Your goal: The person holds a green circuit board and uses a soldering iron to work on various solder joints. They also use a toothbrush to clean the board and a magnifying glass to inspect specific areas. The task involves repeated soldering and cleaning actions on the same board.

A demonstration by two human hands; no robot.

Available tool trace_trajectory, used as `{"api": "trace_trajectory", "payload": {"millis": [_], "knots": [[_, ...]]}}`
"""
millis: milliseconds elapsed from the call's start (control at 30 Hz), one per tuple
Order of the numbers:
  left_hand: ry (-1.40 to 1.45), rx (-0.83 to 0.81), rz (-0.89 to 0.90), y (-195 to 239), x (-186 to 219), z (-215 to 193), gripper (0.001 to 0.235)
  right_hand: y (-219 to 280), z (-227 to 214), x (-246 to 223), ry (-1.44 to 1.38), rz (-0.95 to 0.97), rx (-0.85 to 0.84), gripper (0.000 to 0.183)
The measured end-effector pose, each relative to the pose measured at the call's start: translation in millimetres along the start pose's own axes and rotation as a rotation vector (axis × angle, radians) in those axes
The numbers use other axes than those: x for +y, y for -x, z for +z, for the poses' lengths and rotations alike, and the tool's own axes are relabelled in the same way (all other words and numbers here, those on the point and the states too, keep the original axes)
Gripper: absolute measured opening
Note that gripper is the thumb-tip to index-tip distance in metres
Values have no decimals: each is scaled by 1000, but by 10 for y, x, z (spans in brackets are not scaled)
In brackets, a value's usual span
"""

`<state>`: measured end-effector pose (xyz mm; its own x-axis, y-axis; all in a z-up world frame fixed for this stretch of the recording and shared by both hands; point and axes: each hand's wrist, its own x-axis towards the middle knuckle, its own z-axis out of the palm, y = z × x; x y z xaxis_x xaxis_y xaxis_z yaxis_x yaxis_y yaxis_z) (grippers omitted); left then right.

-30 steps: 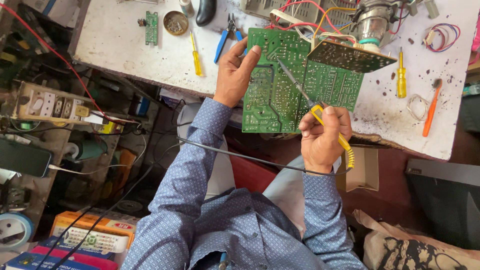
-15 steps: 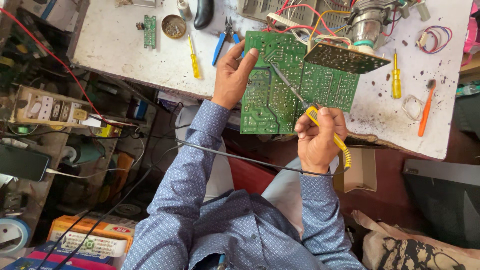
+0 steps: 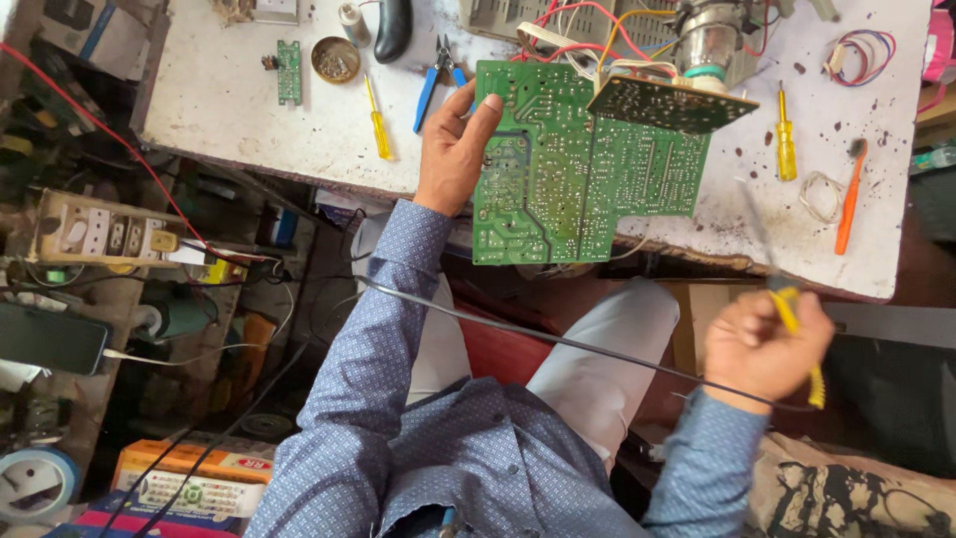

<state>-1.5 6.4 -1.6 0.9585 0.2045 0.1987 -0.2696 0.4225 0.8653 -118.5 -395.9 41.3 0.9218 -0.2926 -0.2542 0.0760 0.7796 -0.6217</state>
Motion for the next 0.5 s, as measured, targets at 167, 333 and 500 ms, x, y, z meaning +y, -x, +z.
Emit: {"api": "trace_trajectory", "payload": {"millis": [167, 333, 500], "knots": [[-14, -2, -16, -4, -11, -16, 41, -25, -635, -428, -78, -95, -42, 28], [-17, -25, -16, 2, -9, -12, 42, -68, -926, -520, -93, -62, -24, 31], [15, -26, -40, 7, -19, -28, 42, -146, -1030, -364, -84, -39, -41, 29]]}}
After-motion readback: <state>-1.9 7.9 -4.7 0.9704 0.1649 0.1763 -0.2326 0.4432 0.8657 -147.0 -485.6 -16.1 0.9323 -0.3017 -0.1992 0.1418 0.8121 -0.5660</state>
